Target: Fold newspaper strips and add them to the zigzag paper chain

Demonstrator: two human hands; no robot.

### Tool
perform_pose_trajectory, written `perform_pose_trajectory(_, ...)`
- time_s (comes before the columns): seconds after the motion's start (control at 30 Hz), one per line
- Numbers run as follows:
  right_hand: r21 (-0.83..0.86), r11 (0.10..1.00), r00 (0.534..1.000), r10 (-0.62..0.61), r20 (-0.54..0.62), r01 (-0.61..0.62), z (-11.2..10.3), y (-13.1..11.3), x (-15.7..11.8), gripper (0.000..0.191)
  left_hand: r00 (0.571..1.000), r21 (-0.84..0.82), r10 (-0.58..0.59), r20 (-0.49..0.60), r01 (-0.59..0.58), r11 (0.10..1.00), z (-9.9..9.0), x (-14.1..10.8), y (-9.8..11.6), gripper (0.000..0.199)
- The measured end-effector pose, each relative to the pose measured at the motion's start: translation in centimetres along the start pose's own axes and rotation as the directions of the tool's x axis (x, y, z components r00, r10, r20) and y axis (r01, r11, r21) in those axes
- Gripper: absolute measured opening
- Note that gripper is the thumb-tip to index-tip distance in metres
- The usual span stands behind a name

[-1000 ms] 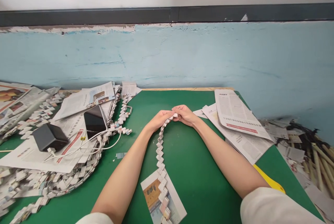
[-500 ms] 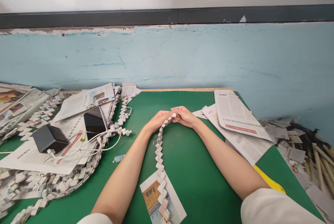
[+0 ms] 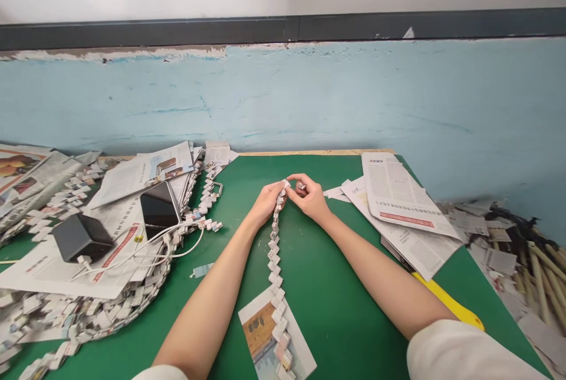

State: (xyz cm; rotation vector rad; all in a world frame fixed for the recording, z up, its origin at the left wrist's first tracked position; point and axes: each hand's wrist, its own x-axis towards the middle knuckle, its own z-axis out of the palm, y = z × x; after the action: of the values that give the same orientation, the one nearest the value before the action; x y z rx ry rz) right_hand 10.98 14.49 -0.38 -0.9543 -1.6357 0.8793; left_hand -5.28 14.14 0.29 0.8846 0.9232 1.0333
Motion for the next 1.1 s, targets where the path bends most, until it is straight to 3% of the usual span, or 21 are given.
perform_pose_trajectory(0.17,-0.048,0.998,0.999,0.036,-0.023,-0.037,0.1,0.1,0.2,0.03,0.998,0.024,0.042,-0.054,-0.041,0.999,-0.4,0.4,-0.8,0.044)
perform_pose_trajectory(0.47,-0.228,0.972,0.995,-0.067,-0.08,0.047,0.6,0.4,0.1,0.029,0.983,0.079,0.112,-0.145,-0.102,0.992,-0.6,0.5,-1.2,0.047)
perform_pose_trajectory(0.6,-0.233,0.97,0.997,-0.074,-0.024,0.067,0.7,0.6,-0.1,0.028,0.987,0.066,0.089,-0.137,-0.08,0.995,-0.8,0.7,-1.3,0.05)
perform_pose_trajectory(1.1,-0.267,0.959,0.996,-0.093,0.005,0.091,0.7,0.9,-0.2,0.03,0.985,0.105,0.111,-0.135,-0.097,0.99,-0.7,0.6,-1.3,0.051)
